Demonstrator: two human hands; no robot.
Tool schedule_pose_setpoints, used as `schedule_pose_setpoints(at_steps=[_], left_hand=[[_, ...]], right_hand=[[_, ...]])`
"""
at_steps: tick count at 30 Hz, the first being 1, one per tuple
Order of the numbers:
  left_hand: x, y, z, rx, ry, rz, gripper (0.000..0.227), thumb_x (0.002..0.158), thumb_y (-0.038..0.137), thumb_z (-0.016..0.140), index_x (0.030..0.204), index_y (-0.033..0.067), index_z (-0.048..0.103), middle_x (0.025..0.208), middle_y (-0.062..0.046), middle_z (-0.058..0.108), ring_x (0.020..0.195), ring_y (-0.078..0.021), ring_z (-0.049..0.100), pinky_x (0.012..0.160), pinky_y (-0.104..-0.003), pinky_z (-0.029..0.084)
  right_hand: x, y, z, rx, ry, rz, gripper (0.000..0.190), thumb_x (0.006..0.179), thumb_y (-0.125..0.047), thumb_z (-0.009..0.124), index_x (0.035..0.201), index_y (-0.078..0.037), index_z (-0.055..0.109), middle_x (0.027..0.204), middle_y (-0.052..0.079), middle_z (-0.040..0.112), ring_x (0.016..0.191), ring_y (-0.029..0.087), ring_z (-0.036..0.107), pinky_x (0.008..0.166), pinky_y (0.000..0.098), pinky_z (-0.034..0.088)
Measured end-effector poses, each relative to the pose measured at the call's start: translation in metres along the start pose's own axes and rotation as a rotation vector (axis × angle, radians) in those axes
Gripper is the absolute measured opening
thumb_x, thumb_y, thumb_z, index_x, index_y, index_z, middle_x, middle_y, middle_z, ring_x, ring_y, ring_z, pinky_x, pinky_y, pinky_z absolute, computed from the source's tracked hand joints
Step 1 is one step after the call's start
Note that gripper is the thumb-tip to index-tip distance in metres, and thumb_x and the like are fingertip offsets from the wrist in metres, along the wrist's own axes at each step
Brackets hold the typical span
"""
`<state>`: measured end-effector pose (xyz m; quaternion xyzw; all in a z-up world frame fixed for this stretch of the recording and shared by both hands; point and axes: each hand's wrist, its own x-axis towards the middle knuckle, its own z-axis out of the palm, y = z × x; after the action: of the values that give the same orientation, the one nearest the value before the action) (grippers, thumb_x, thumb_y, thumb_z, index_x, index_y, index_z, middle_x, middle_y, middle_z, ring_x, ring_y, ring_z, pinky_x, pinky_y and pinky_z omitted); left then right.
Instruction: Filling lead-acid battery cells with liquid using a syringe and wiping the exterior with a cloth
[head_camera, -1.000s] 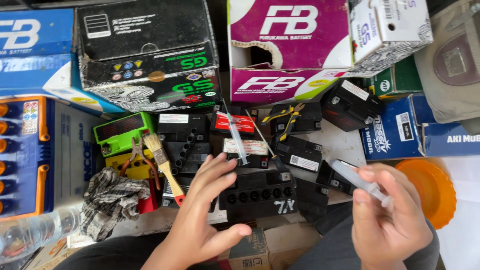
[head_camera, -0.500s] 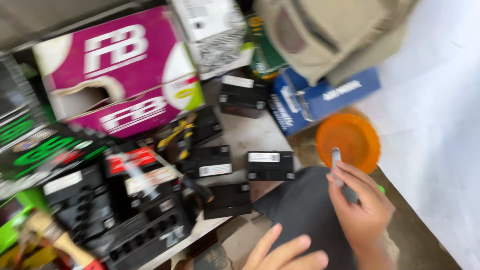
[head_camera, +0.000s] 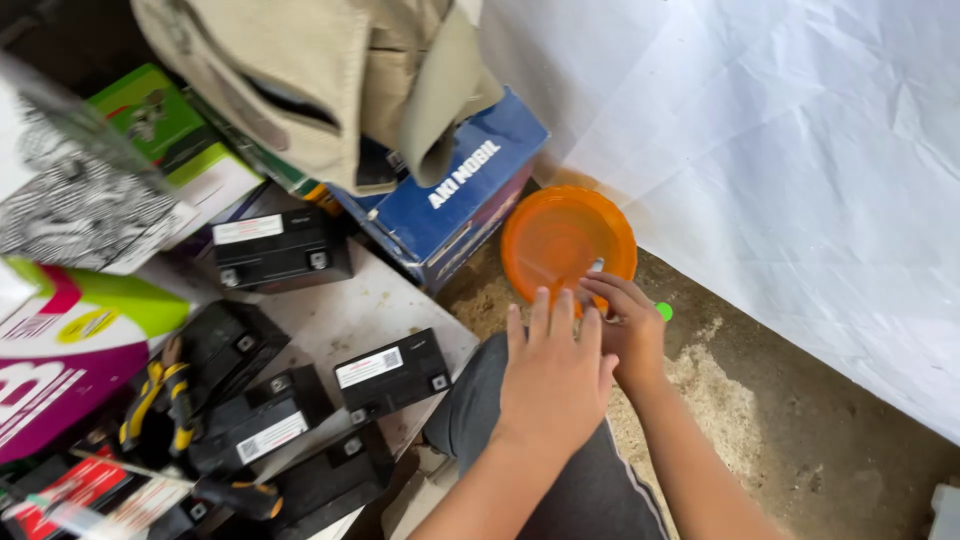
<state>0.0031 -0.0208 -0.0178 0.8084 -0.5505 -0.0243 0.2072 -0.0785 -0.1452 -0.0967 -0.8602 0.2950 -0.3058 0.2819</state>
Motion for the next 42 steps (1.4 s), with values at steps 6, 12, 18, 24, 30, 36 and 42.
schedule_pose_setpoints(at_steps=[6,12,18,24,30,36,42], left_hand=[[0.052,-0.016,0.039,-0.125,-0.437,-0.209,0.062,0.097,0.037,0.055,0.147,0.0018,0.048,0.148,-0.021,0.046,0.142,-0.0452,0.04,0.108,-0.065,0.036],[0.085,-0.026,0.051,-0.076,-0.747,-0.226,0.065,0.096,0.026,0.041,0.156,0.0028,0.036,0.144,-0.014,0.048,0.138,-0.0385,0.04,0.11,-0.059,0.037],[0.102,-0.029,0.071,-0.087,-0.804,-0.199,0.071,0.094,0.028,0.046,0.159,0.004,0.029,0.153,-0.012,0.043,0.142,-0.037,0.039,0.109,-0.058,0.041],[0.114,-0.028,0.062,-0.105,-0.886,-0.225,0.067,0.099,0.023,0.045,0.159,0.0003,0.028,0.16,-0.015,0.037,0.151,-0.0388,0.03,0.115,-0.058,0.038],[0.116,-0.036,0.077,-0.17,-0.87,-0.208,0.057,0.101,0.022,0.043,0.153,0.0006,0.04,0.154,-0.015,0.046,0.151,-0.0387,0.031,0.115,-0.058,0.037],[0.118,-0.041,0.085,-0.146,-0.904,-0.147,0.056,0.101,0.026,0.048,0.149,-0.0008,0.046,0.151,-0.016,0.049,0.151,-0.0376,0.031,0.114,-0.056,0.039],[0.12,-0.047,0.091,-0.167,-0.918,-0.144,0.056,0.097,0.025,0.051,0.146,-0.0015,0.049,0.146,-0.016,0.053,0.147,-0.0352,0.038,0.112,-0.055,0.043]], right_hand=[[0.008,0.047,0.032,-0.091,0.035,0.055,0.023,0.085,-0.007,0.082,0.105,-0.018,0.082,0.1,0.007,0.068,0.086,0.027,0.068,0.073,0.0378,0.058],[0.02,0.072,0.043,-0.088,0.017,0.006,0.021,0.085,-0.008,0.081,0.104,-0.015,0.081,0.09,0.003,0.07,0.09,0.022,0.07,0.081,0.0321,0.059],[0.023,0.097,0.052,-0.124,0.014,-0.071,0.019,0.084,-0.006,0.082,0.102,-0.011,0.08,0.087,0.003,0.07,0.088,0.021,0.07,0.081,0.0318,0.059],[0.031,0.099,0.052,-0.092,-0.01,-0.142,0.018,0.083,-0.003,0.081,0.1,-0.008,0.079,0.086,0.008,0.071,0.087,0.027,0.071,0.081,0.0368,0.059],[0.03,0.112,0.051,-0.023,-0.012,-0.124,0.022,0.08,-0.003,0.083,0.101,-0.01,0.079,0.087,0.007,0.073,0.086,0.028,0.071,0.081,0.0378,0.059],[0.032,0.118,0.052,-0.093,-0.057,-0.188,0.02,0.077,-0.005,0.082,0.094,-0.015,0.08,0.082,0.003,0.071,0.084,0.025,0.066,0.078,0.034,0.054],[0.036,0.115,0.047,-0.197,-0.046,-0.245,0.016,0.075,-0.012,0.084,0.089,-0.02,0.079,0.08,-0.003,0.07,0.087,0.02,0.063,0.076,0.0304,0.048]])
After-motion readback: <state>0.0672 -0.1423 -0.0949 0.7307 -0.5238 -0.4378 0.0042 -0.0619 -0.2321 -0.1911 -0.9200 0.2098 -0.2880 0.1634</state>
